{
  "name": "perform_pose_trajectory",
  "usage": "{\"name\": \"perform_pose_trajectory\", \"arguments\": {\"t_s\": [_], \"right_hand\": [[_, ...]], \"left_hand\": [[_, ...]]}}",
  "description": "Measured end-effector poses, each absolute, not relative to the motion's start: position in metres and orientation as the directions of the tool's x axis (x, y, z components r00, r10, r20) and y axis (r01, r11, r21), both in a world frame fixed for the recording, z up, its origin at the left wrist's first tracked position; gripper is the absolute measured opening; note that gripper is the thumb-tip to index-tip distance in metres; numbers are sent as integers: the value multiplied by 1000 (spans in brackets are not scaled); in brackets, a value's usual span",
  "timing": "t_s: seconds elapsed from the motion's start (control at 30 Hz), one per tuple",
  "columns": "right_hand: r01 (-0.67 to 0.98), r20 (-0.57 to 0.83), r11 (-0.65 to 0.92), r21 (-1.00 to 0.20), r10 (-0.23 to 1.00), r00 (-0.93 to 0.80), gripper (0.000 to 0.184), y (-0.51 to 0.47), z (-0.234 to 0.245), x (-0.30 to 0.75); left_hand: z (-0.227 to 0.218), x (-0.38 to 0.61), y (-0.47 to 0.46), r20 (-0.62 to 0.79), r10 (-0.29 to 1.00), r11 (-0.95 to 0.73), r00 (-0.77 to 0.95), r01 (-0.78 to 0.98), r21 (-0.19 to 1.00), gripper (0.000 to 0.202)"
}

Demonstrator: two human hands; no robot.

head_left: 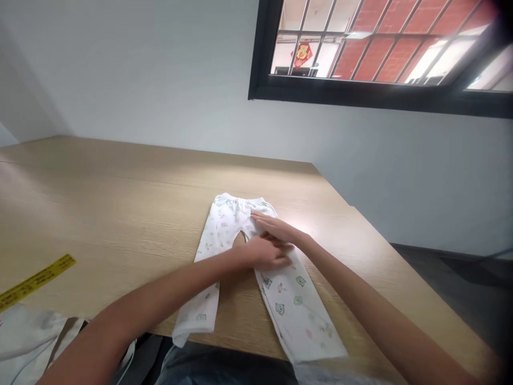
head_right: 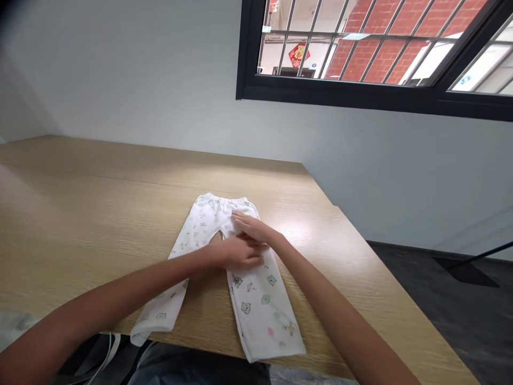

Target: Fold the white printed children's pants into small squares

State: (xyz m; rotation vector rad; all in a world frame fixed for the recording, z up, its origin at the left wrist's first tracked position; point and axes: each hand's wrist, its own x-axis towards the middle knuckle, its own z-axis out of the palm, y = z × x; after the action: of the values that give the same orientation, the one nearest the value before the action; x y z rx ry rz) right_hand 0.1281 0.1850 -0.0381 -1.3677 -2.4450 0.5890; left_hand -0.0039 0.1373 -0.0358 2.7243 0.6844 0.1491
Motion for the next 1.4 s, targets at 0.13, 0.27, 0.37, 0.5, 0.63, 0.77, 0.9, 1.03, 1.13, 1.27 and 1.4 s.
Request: {"name": "perform_pose_trajectory", "arguments": {"t_s": [0.13, 0.27, 0.37, 0.5, 0.63, 0.77, 0.9, 1.03, 1.13, 1.27, 1.4], "right_hand": [[792, 10, 476, -382, 859, -512, 51, 198, -53, 119], [822, 22, 458, -339, 877, -479, 52, 208, -59, 115], [815, 35, 466, -346, 874, -485, 49, 210, -54, 118], [811, 72, 442, -384, 890, -451, 41, 215, -39, 115], [806, 173, 431, -405, 902, -395, 38, 216, -27, 86], [748, 199, 511, -425, 858, -473, 37, 214, -30, 39], [729, 186, 555, -400, 828, -528, 25, 222, -42, 5], [742, 164, 592, -316, 804, -572, 27, 229, -57, -8], [766, 177, 585, -267, 811, -557, 39, 228, -68, -11], [783, 171, 562, -266, 827, -536, 45, 224, -74, -12], [765, 174, 558, -322, 829, -531, 42, 223, -68, -13]], "left_hand": [[-50, -13, 65, 45, 269, -894, 962, 232, 384, 62], [-84, -28, 5, 234, 147, -934, 961, 57, 353, 46], [-75, -42, -3, 284, 153, -941, 946, 51, 335, 39], [-14, -69, 47, 188, 542, -823, 819, 471, 318, 32], [10, -94, 131, 138, 742, -670, 656, 715, 202, 32], [-12, -108, 178, 105, 753, -658, 650, 735, 163, 22], [-21, -122, 172, 93, 751, -660, 654, 735, 157, 22], [-12, -145, 131, 47, 744, -663, 666, 728, 175, 40], [-8, -167, 87, -3, 772, -622, 636, 756, 204, 42], [-10, -198, 30, -110, 849, -480, 517, 841, 249, 42], [-8, -215, -3, -121, 886, -423, 447, 887, 185, 39]]}}
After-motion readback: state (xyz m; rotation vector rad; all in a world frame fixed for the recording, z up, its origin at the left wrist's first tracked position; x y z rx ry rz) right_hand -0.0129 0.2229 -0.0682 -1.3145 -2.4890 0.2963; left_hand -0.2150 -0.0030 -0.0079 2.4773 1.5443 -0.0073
